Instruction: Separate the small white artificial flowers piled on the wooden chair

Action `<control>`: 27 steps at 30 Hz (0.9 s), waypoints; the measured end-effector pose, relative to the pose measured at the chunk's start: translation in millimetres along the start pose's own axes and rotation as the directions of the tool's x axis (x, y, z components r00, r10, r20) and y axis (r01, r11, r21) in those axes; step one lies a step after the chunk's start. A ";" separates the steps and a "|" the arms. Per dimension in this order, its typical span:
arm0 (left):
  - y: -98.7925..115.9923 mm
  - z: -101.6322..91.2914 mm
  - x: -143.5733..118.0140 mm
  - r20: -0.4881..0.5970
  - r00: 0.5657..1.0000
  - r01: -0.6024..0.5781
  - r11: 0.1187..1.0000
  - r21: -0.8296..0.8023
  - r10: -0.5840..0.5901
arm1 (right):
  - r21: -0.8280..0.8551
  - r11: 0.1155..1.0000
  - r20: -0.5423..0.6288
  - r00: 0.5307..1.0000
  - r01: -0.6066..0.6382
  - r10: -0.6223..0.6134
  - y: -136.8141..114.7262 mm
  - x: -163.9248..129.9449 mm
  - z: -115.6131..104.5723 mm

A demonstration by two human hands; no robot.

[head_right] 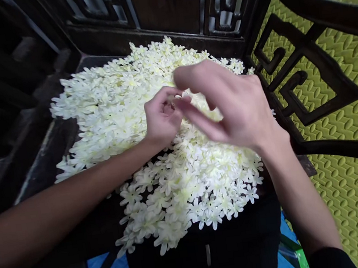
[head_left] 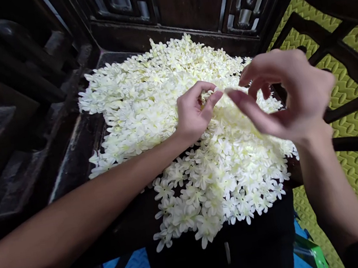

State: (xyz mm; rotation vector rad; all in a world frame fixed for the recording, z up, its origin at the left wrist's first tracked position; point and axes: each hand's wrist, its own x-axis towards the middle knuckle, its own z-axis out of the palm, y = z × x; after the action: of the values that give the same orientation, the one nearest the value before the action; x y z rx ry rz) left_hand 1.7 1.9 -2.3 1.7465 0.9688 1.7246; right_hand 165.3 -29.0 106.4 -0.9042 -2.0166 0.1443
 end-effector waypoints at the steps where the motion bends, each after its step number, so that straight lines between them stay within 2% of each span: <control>1: 0.9 -0.5 -0.4 -0.009 1.000 -0.001 1.000 0.014 0.001 | -0.009 0.992 0.001 0.992 0.122 -0.122 11.7 5.9 7.0; 2: 2.0 -0.9 -1.0 -0.022 1.000 0.013 0.999 0.030 -0.012 | 0.010 0.987 -0.049 0.986 0.159 -0.158 21.6 6.4 12.0; 4: 4.1 -1.2 -2.1 -0.007 0.999 0.047 0.999 0.012 -0.047 | 0.100 0.994 -0.118 0.992 0.052 -0.040 36.8 -2.3 17.8; 5: 5.0 -1.2 -2.6 0.009 0.998 0.062 0.998 -0.013 -0.062 | 0.121 0.993 -0.102 0.995 0.006 0.007 42.3 -8.2 19.2; 10: 5.1 -1.6 -4.5 0.068 0.982 0.184 0.977 -0.109 -0.177 | 0.177 0.982 -0.010 0.997 -0.068 0.071 50.4 -22.1 19.4; 15: 4.6 -3.6 -4.0 0.107 0.976 0.199 0.975 -0.101 -0.188 | 0.213 0.975 0.213 0.977 -0.061 0.015 41.9 -21.0 20.1; 18: 8.3 -4.5 -2.1 0.107 0.982 0.168 0.982 -0.091 -0.158 | 0.226 0.974 0.258 0.965 -0.023 -0.038 37.3 -23.4 22.4; 21: 11.2 -4.3 -0.6 0.096 0.994 0.057 0.995 -0.082 -0.049 | 0.224 0.974 0.230 0.972 -0.008 -0.045 35.9 -25.6 24.4; 24: 10.7 -3.5 -0.9 0.082 0.997 0.007 0.998 -0.055 -0.003 | 0.202 0.978 0.190 0.982 -0.054 0.015 37.5 -26.1 25.2; 27: 8.9 -2.1 -2.9 0.032 0.999 0.043 0.997 -0.059 -0.042 | 0.208 0.965 0.239 0.965 -0.158 0.106 39.8 -25.6 25.2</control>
State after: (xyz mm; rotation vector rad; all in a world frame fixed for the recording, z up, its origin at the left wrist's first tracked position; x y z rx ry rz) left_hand 1.1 -6.1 2.8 1.6980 0.9254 1.6777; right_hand 176.1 -10.9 57.2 -0.9090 -2.0940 0.5637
